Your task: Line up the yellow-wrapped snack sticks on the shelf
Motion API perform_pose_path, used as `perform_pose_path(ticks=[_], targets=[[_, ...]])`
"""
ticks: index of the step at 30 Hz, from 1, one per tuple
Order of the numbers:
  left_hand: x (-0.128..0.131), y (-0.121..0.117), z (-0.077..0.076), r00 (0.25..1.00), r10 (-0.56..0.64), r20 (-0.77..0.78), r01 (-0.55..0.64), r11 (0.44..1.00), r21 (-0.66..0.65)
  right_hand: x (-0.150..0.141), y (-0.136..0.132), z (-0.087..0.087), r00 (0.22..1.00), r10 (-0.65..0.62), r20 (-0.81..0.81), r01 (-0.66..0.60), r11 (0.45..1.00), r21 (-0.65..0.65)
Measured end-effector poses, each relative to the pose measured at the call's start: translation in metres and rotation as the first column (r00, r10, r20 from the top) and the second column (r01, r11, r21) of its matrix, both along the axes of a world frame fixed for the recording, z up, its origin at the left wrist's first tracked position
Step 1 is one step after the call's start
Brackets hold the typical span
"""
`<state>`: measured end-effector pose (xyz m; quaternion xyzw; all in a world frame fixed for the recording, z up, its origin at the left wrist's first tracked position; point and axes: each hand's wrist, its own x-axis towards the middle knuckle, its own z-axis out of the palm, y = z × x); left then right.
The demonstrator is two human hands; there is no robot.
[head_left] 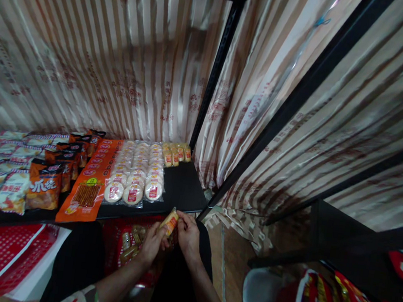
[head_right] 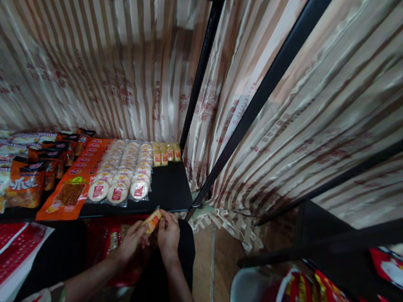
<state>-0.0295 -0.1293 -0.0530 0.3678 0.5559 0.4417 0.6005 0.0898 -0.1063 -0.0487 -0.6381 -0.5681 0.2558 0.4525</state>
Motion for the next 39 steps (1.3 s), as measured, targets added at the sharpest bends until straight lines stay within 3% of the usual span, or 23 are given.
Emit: perform_pose_path(ticks=[9, 19, 28, 34, 39], targets=[[-0.006, 0.01, 0.014, 0.994, -0.058, -0.09, 0.058, 0.998, -0.004, 0.006, -0.007, 0.007, 0.973, 0.126, 0.192, -0.14, 0.988, 0.061], [-0.017, 0.02, 0.022, 0.969, -0.174, -0.177, 0.163, 0.984, -0.074, 0.018, -0.01, 0.015, 0.864, 0.235, 0.446, -0.299, 0.951, 0.078], [-0.025, 0.036, 0.025, 0.9, -0.386, -0.202, 0.365, 0.921, -0.135, 0.025, -0.01, 0.024, 0.763, 0.358, 0.538, -0.443, 0.896, 0.033], [-0.028, 0.044, 0.031, 0.862, -0.461, -0.209, 0.425, 0.883, -0.198, 0.027, -0.008, 0.027, 0.701, 0.463, 0.542, -0.553, 0.833, 0.004], [-0.03, 0.052, 0.032, 0.83, -0.509, -0.229, 0.479, 0.86, -0.175, 0.028, -0.007, 0.032, 0.676, 0.477, 0.562, -0.551, 0.834, -0.044]])
